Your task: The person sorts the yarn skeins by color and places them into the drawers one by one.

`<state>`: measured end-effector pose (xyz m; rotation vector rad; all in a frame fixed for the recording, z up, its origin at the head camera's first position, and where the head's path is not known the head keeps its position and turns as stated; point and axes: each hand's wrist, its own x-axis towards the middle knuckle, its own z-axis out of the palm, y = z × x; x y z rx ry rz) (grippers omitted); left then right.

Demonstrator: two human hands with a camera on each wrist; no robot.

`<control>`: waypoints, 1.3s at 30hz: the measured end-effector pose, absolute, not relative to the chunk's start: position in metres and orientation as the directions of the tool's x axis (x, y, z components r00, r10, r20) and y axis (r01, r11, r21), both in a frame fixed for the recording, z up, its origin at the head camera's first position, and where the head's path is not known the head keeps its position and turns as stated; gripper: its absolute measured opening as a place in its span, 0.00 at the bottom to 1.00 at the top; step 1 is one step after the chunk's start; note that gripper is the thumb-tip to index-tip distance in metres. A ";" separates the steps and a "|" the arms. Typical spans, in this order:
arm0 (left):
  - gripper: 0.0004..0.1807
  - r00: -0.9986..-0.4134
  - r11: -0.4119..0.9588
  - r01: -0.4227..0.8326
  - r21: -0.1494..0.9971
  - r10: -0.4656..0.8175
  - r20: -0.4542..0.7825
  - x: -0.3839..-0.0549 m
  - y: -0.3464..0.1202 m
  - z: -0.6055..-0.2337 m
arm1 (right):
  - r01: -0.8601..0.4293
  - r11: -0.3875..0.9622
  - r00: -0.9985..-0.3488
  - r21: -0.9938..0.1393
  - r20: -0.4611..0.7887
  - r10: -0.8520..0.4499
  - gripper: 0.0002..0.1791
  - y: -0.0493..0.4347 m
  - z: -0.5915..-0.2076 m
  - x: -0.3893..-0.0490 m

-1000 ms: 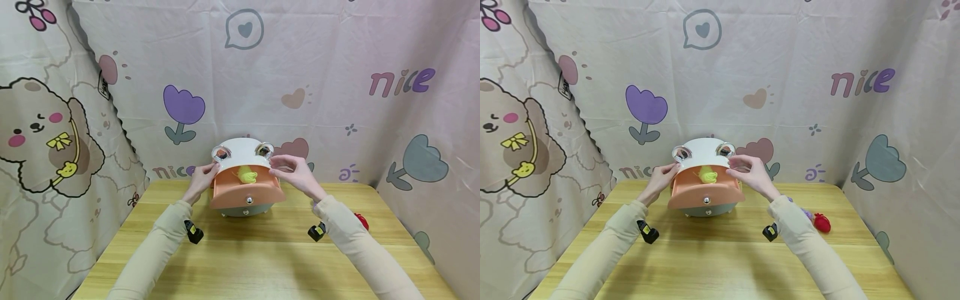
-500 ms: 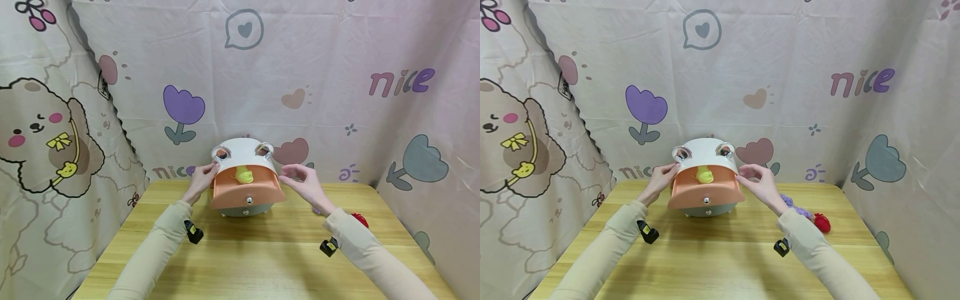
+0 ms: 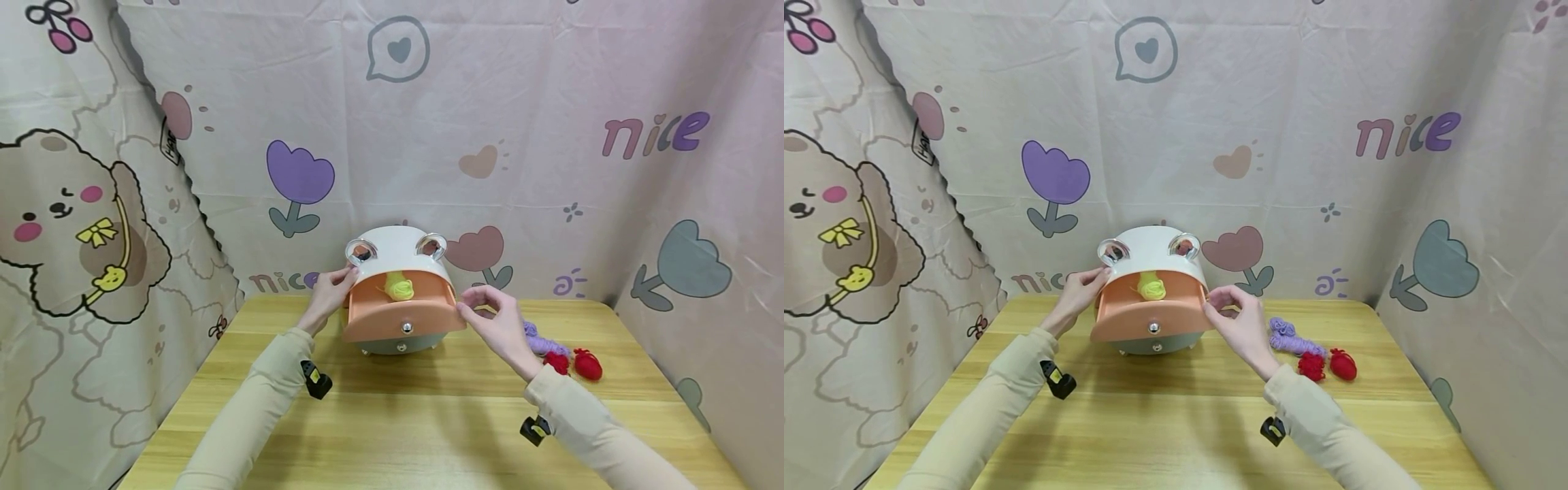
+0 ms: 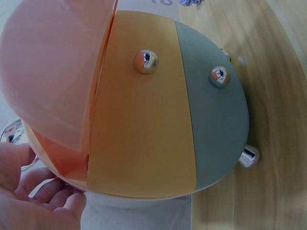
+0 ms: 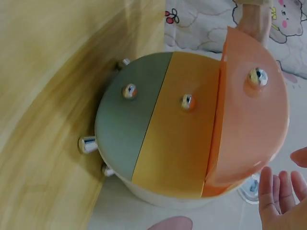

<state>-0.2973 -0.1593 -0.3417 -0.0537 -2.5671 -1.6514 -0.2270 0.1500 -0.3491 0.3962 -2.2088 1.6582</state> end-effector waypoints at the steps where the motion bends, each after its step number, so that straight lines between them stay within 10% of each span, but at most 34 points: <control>1: 0.30 -0.995 0.416 0.079 0.906 -0.019 0.095 -0.297 -0.159 -0.342 | -0.428 0.273 -0.896 -0.861 0.443 -0.008 0.09 0.149 -0.350 -0.226; 39: 0.30 -0.997 0.410 0.067 0.910 -0.016 0.081 -0.298 -0.160 -0.343 | -0.478 0.176 -0.878 -0.861 0.475 -0.060 0.10 0.083 -0.389 -0.213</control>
